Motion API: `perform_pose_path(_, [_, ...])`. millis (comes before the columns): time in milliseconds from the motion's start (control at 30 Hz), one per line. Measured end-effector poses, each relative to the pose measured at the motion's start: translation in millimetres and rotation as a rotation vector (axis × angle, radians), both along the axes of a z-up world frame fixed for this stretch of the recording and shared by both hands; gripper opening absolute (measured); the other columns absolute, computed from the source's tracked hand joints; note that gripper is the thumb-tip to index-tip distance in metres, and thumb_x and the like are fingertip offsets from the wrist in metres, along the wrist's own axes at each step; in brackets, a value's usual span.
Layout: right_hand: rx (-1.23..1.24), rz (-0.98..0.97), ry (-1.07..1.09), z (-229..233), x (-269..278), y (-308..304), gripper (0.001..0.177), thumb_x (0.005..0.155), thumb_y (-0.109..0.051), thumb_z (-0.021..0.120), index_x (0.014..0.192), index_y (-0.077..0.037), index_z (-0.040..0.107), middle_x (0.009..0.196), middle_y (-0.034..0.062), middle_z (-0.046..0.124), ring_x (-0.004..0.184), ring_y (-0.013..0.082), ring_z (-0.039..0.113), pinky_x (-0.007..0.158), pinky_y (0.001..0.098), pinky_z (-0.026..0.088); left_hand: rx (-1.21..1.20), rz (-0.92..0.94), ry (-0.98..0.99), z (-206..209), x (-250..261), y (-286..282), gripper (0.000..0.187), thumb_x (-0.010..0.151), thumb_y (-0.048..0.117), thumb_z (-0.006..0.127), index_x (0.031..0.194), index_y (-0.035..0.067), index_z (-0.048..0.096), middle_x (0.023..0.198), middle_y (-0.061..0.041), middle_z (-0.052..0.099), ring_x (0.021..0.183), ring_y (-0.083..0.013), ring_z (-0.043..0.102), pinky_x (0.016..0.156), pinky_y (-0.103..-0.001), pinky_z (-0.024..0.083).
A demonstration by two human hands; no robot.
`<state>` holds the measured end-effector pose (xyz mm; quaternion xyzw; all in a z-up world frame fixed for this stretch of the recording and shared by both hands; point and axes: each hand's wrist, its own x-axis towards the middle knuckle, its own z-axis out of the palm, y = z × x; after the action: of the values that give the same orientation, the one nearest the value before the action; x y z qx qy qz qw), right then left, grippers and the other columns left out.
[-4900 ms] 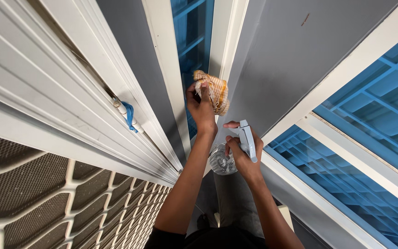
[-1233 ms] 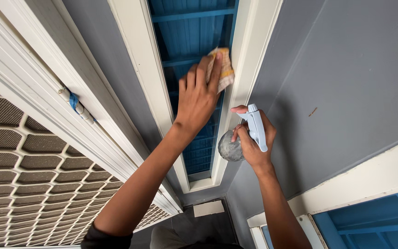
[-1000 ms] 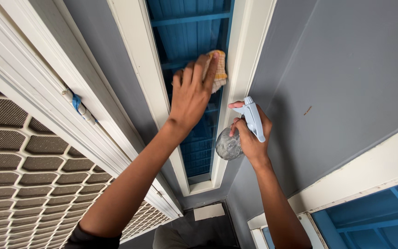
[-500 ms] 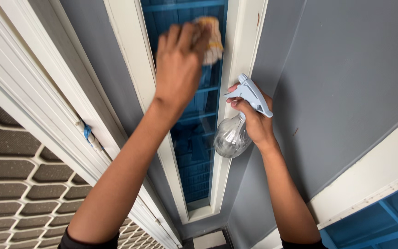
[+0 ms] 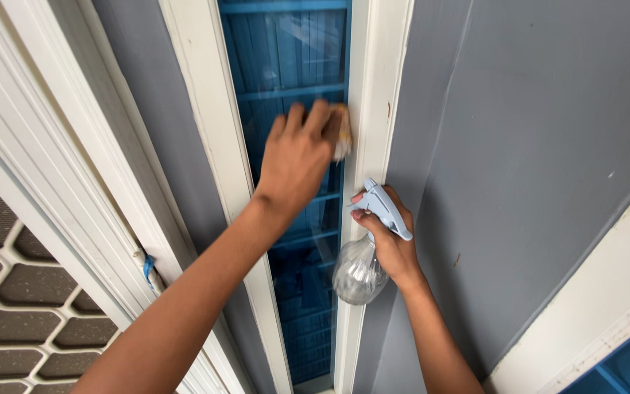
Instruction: The person sprays liquid from a bottle onto the glass panes of a window and wipes the surfaces clean with a cloth.
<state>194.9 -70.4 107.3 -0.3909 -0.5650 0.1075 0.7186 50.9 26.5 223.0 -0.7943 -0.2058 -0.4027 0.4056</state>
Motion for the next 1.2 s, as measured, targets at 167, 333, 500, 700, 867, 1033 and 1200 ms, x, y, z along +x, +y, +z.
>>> perform_pose_path(167, [-0.024, 0.046, 0.084, 0, 2, 2, 0.023, 0.089, 0.002, 0.058, 0.110, 0.000, 0.066, 0.103, 0.0100, 0.071, 0.091, 0.0156, 0.069, 0.092, 0.0331, 0.058, 0.222, -0.013, -0.186, 74, 18, 11, 0.059, 0.082, 0.004, 0.078, 0.138, 0.006, 0.062, 0.125, -0.012, 0.053, 0.109, -0.0283, 0.059, 0.088, -0.040, 0.054])
perform_pose_path(333, [-0.015, 0.022, 0.091, 1, 4, 5, 0.023, 0.089, 0.004, 0.058, 0.109, 0.001, 0.068, 0.102, 0.0118, 0.073, 0.091, 0.0188, 0.073, 0.090, 0.0343, 0.061, 0.249, -0.012, -0.237, 98, 29, 7, 0.064, 0.081, 0.007, 0.079, 0.142, 0.003, 0.058, 0.128, -0.013, 0.052, 0.113, -0.0294, 0.056, 0.090, -0.041, 0.052])
perform_pose_path(500, [-0.007, 0.018, 0.131, 2, 4, 5, 0.026, 0.088, 0.005, 0.057, 0.110, 0.002, 0.069, 0.103, 0.0122, 0.073, 0.089, 0.0192, 0.073, 0.089, 0.0344, 0.061, 0.091, -0.024, -0.069, 67, 10, -3, 0.065, 0.082, 0.007, 0.075, 0.144, 0.007, 0.057, 0.125, -0.011, 0.052, 0.111, -0.0288, 0.054, 0.092, -0.045, 0.049])
perform_pose_path(700, [-0.005, -0.015, 0.118, 1, -1, 5, 0.023, 0.088, 0.004, 0.058, 0.108, 0.002, 0.069, 0.103, 0.0106, 0.072, 0.089, 0.0182, 0.072, 0.089, 0.0329, 0.060, 0.025, 0.007, 0.183, -6, -9, -7, 0.055, 0.084, 0.007, 0.071, 0.138, 0.007, 0.060, 0.127, -0.009, 0.053, 0.113, -0.0261, 0.055, 0.092, -0.041, 0.049])
perform_pose_path(867, [0.025, -0.108, 0.037, -1, -6, 6, 0.020, 0.087, 0.005, 0.062, 0.105, 0.002, 0.071, 0.100, 0.0102, 0.070, 0.089, 0.0174, 0.069, 0.084, 0.0318, 0.057, -0.001, 0.010, 0.280, -28, -16, -7, 0.052, 0.087, 0.009, 0.072, 0.137, 0.004, 0.061, 0.126, -0.006, 0.053, 0.114, -0.0232, 0.055, 0.094, -0.040, 0.049])
perform_pose_path(1033, [0.005, -0.079, 0.094, 1, -8, 7, 0.020, 0.087, 0.004, 0.060, 0.103, -0.001, 0.070, 0.099, 0.0070, 0.071, 0.086, 0.0146, 0.070, 0.083, 0.0288, 0.059, 0.079, 0.029, 0.111, 12, -8, -6, 0.062, 0.080, 0.007, 0.074, 0.139, 0.008, 0.060, 0.122, -0.007, 0.052, 0.111, -0.0233, 0.055, 0.089, -0.040, 0.049])
perform_pose_path(1200, [-0.015, -0.155, 0.084, 4, -16, 6, 0.020, 0.088, 0.004, 0.060, 0.103, -0.002, 0.071, 0.096, 0.0068, 0.068, 0.083, 0.0137, 0.068, 0.080, 0.0292, 0.060, 0.133, -0.036, -0.070, 57, 6, 2, 0.065, 0.082, 0.003, 0.075, 0.145, 0.009, 0.058, 0.121, -0.008, 0.052, 0.109, -0.0252, 0.054, 0.089, -0.042, 0.048])
